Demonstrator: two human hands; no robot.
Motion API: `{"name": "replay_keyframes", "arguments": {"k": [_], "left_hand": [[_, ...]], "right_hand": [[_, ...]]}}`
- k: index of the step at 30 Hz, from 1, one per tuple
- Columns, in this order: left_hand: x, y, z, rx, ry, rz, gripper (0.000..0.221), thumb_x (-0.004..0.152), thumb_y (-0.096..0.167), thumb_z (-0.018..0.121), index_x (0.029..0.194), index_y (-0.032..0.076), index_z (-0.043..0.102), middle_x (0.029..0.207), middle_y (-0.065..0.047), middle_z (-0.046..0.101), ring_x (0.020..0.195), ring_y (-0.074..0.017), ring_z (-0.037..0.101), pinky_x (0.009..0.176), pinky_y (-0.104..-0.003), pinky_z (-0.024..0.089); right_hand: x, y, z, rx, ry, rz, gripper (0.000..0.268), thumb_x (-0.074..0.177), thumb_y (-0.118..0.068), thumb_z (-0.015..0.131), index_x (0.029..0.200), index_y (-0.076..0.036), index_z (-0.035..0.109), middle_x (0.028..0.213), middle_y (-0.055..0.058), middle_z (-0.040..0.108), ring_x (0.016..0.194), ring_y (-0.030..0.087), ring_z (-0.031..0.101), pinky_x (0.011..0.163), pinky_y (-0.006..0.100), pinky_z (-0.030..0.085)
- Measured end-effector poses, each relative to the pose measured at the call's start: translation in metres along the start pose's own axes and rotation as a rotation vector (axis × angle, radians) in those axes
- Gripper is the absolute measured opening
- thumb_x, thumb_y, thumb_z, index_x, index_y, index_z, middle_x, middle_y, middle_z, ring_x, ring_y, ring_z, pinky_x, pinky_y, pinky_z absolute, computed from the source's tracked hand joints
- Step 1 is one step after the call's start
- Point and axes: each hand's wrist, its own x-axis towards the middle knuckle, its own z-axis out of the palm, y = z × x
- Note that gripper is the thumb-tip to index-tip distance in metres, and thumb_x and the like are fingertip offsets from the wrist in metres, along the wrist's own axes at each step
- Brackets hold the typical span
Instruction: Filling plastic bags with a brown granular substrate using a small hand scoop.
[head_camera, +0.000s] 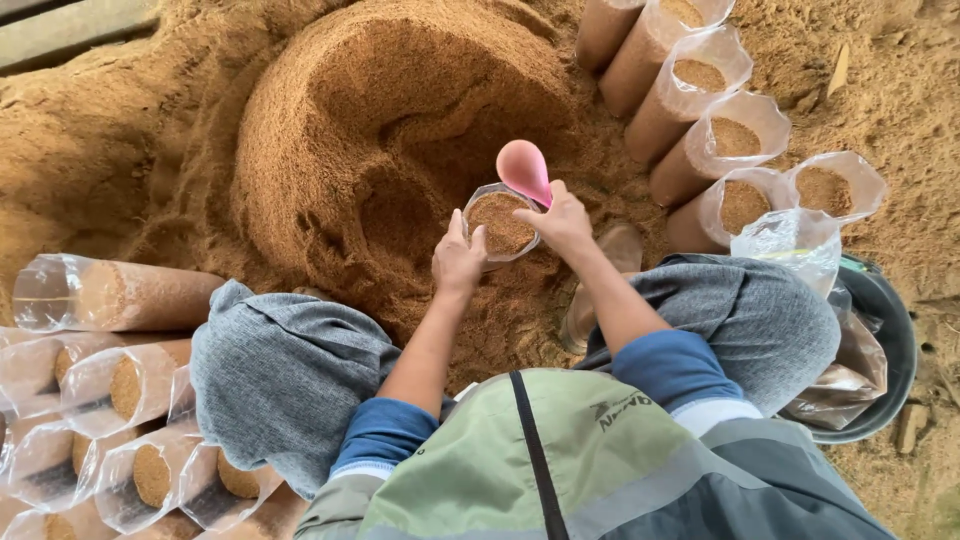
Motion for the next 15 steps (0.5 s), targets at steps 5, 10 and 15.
{"name": "replay_keyframes", "arguments": {"k": [5,10,15], "left_hand": [[0.01,-0.018,0.003,0.014,0.029,-0.017,0.055,0.103,0.046,0.042,0.149,0.017,0.053,0.123,-0.024,0.069,0.117,-0.0414,0.066,0.096,-0.053,0.052],[0.028,-0.021,0.007,-0.008,0.099,0.053,0.047,0.108,0.036,0.041,0.144,0.012,0.059,0.115,-0.027,0.071,0.108,-0.0423,0.07,0.089,-0.052,0.056],[-0.006,0.04,-0.034,-0.19,0.123,0.159,0.047,0.112,0.033,0.038,0.145,0.004,0.055,0.096,-0.022,0.073,0.072,-0.0205,0.067,0.061,-0.034,0.054]], "right_hand": [[0.056,0.049,0.061,-0.077,-0.038,0.079,0.047,0.087,-0.047,0.073,0.123,-0.022,0.057,0.118,0.016,0.07,0.119,0.038,0.066,0.098,0.053,0.053],[0.064,0.042,0.066,-0.109,-0.01,0.068,0.027,0.096,-0.042,0.062,0.114,-0.023,0.067,0.109,0.013,0.074,0.113,0.036,0.07,0.095,0.05,0.056],[0.04,-0.01,-0.002,-0.203,0.087,-0.082,0.023,0.096,-0.04,0.059,0.104,-0.02,0.067,0.1,0.014,0.074,0.104,0.04,0.071,0.091,0.053,0.057]]}}
